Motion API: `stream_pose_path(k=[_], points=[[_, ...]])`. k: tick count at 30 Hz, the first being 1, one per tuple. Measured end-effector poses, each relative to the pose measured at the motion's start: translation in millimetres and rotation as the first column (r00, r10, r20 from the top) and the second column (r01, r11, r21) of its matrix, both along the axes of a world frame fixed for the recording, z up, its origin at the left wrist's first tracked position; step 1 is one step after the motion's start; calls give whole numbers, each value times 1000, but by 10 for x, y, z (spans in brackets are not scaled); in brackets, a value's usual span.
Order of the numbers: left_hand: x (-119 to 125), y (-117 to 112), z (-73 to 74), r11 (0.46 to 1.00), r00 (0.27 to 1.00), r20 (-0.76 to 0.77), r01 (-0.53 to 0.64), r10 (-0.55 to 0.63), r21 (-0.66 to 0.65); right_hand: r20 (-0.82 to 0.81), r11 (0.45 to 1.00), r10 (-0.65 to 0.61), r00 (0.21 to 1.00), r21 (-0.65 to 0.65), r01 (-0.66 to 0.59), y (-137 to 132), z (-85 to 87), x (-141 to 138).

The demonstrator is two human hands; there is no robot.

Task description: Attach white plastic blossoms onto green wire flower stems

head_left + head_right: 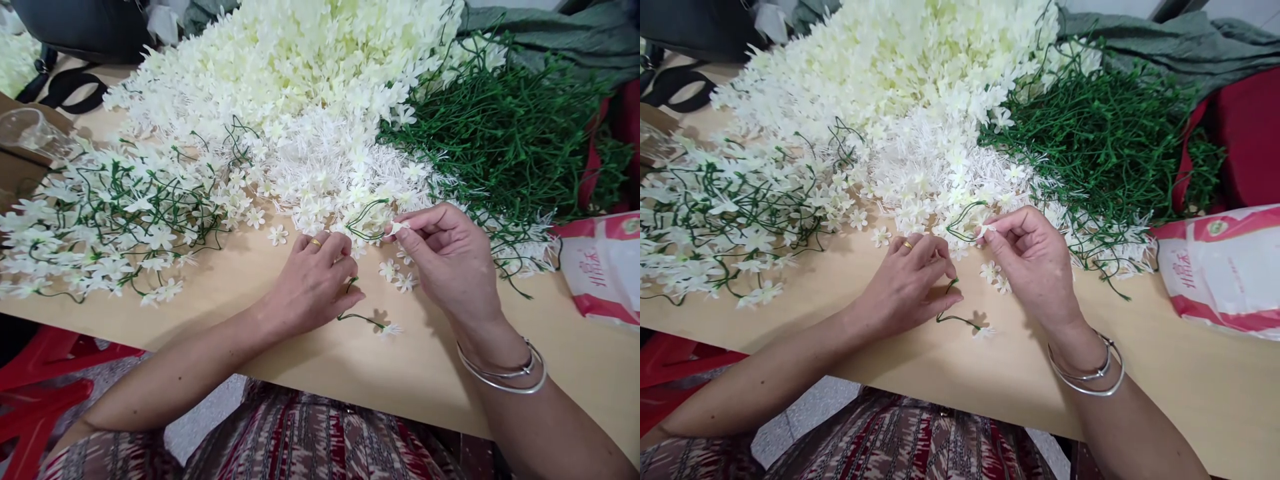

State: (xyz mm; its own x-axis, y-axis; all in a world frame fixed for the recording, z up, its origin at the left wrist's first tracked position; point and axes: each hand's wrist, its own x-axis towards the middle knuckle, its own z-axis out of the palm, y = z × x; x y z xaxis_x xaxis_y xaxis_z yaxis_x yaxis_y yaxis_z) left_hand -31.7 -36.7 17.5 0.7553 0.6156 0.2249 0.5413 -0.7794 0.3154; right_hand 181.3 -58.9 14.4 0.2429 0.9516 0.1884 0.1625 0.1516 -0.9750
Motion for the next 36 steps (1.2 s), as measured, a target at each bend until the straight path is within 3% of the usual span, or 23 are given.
stream_pose_path(k=[5,8,10,13,15,18,24,29,36], points=[[-5,-1,-13,999,999,3,35,-35,31,-21,1000,-1,1000,-27,1,15,-3,28],[-29,71,-26,999,994,106,39,-34,-38,-32,998,8,999,-62,-10,13,4,42],[-38,117,-18,990,971,235,-5,38,-142,-34,994,41,999,-97,-44,1,14,48],[-34,160,4,927,869,441,-49,224,-372,-57,979,131,990,-151,-139,-23,33,42],[-27,174,5,861,792,520,-15,320,-508,-84,964,183,980,-180,-195,-34,39,29],[-23,186,-14,791,724,570,56,388,-610,-130,953,210,969,-196,-233,-42,31,5],[-20,188,-13,763,707,591,114,387,-636,-190,942,218,957,-216,-257,-54,1,-23],[-7,171,16,789,738,579,106,345,-606,-226,930,234,946,-230,-285,-62,15,-45],[-1,155,-4,818,765,549,52,336,-573,-157,934,228,961,-243,-262,-60,52,-104]])
